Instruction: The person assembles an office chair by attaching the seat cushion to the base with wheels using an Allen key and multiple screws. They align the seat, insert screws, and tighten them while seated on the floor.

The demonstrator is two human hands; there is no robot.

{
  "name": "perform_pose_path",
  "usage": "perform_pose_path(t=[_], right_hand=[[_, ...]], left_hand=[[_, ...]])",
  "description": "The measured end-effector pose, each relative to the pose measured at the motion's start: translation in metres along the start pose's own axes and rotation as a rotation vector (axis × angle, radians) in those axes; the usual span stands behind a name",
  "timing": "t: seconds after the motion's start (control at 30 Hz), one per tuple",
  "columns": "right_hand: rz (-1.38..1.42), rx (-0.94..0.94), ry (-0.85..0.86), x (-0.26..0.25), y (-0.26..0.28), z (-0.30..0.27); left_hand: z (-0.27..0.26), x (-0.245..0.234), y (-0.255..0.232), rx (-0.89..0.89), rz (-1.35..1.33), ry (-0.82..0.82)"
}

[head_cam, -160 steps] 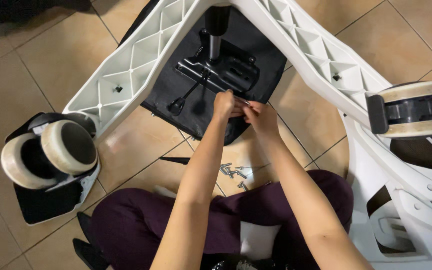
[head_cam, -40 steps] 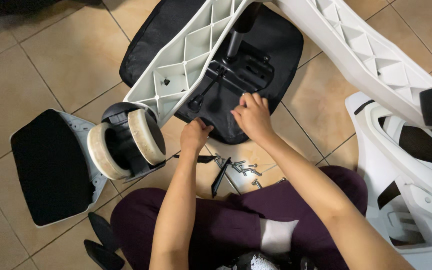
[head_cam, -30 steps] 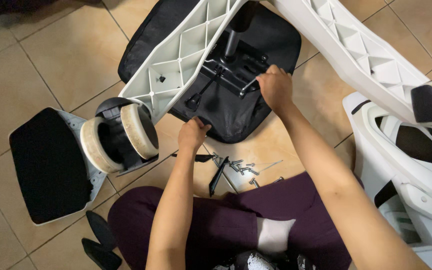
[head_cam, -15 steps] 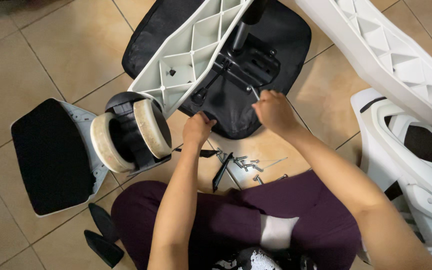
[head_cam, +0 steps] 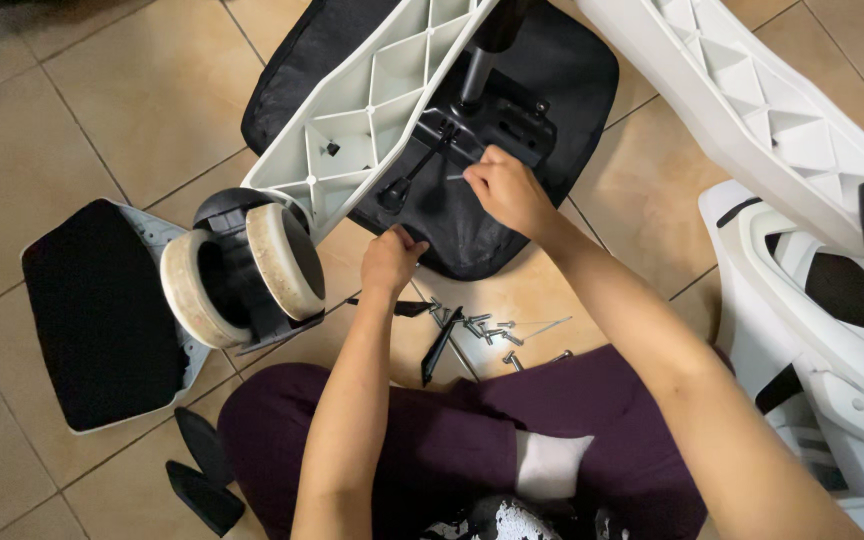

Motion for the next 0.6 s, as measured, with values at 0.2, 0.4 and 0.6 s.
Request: perform_pose_path(t=[0.2, 0.4, 0.6], right_hand=[[-0.074, -0.042, 0.191, -0.033, 0.006, -0.041], [-0.228, 0.047, 0.047, -0.054, -0.055, -0.033], [-0.082, 0.292, -0.047, -0.05, -0.117, -0.007]], left_hand=[[0.001, 0.001, 0.002, -0.005, 0.038, 0.013], [0.0, 0.0, 0.001, -0.048, 0.049, 0.023], [-0.002, -0.004, -0.004, -0.015, 0.058, -0.011]])
Point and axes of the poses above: each hand's wrist, its own z-axis towards the middle knuckle, its own x-axis out of the palm, y = z × x, the point moved 6 cm from there along z, towards the middle knuckle, and after that the axes turned 6 degrees about -y, right-handed, at the moved point
